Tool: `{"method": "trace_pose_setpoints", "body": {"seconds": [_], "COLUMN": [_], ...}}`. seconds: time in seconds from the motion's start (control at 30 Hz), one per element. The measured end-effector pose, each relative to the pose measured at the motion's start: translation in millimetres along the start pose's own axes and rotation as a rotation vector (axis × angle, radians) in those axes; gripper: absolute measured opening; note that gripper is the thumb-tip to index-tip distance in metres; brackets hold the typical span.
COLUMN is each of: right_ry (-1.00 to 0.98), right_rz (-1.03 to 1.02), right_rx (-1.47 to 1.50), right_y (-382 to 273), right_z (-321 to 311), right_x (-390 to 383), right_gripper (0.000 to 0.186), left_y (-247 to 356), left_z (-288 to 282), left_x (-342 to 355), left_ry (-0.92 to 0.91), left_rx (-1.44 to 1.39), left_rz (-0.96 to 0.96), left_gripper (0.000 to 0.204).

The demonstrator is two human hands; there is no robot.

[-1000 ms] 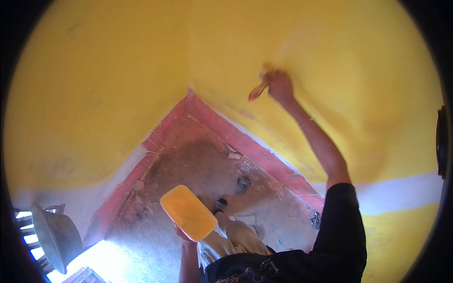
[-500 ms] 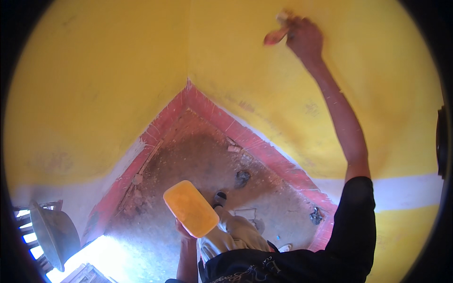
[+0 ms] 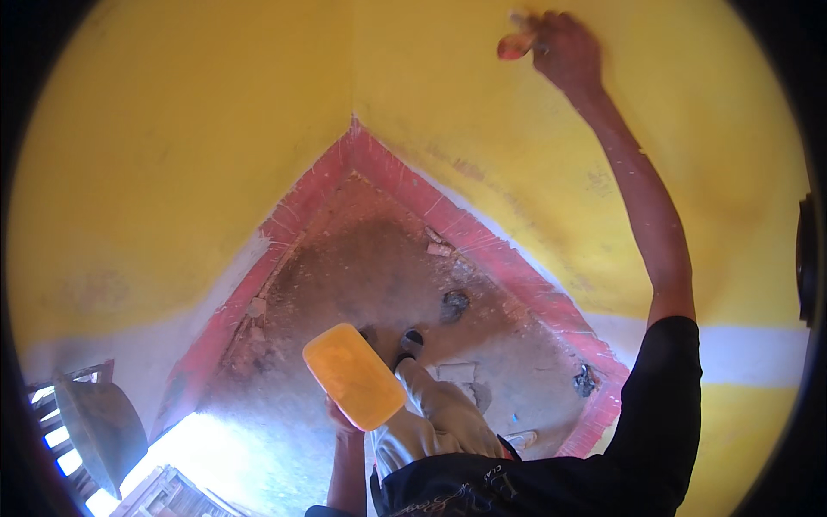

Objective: The person paints a yellow wall using a large brush and paint from a yellow container.

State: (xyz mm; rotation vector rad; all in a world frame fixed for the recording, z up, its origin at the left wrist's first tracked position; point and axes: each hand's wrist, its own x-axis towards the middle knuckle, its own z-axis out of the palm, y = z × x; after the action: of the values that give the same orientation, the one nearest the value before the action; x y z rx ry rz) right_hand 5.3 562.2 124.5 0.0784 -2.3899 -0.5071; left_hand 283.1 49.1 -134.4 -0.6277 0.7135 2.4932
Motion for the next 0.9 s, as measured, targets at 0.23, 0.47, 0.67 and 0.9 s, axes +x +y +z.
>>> {"method": "trace_pose_setpoints", "body": {"seconds": [0.23, 0.47, 0.67, 0.9], "right_ry": [-0.157, -0.37, 0.162, -0.204], "right_rz": [-0.013, -0.046, -0.09, 0.007], "right_rx": [0.03, 0.124, -0.004, -0.002], "right_y": [-40.4, -78.6, -6.2, -39.2], "right_z": [83.6, 130.8, -24.3, 49.7], "right_x": [-80.4, -125.0, 16.6, -95.8], "right_gripper": [0.029, 0.025, 0.029, 0.035], "left_y": [-9.7, -5.9, -12.3, -2.1], "left_z": [-29.6, 5.6, -34.8, 18.0], "left_x": [18.3, 27.1, 23.4, 28.7], "left_ry": [0.036, 0.05, -0.037, -0.137], "left_rx": [0.126, 0.025, 0.43, -0.109], "left_rz": [0.047, 0.034, 0.082, -0.067], "left_gripper": [0.046, 0.045, 0.046, 0.049]}}
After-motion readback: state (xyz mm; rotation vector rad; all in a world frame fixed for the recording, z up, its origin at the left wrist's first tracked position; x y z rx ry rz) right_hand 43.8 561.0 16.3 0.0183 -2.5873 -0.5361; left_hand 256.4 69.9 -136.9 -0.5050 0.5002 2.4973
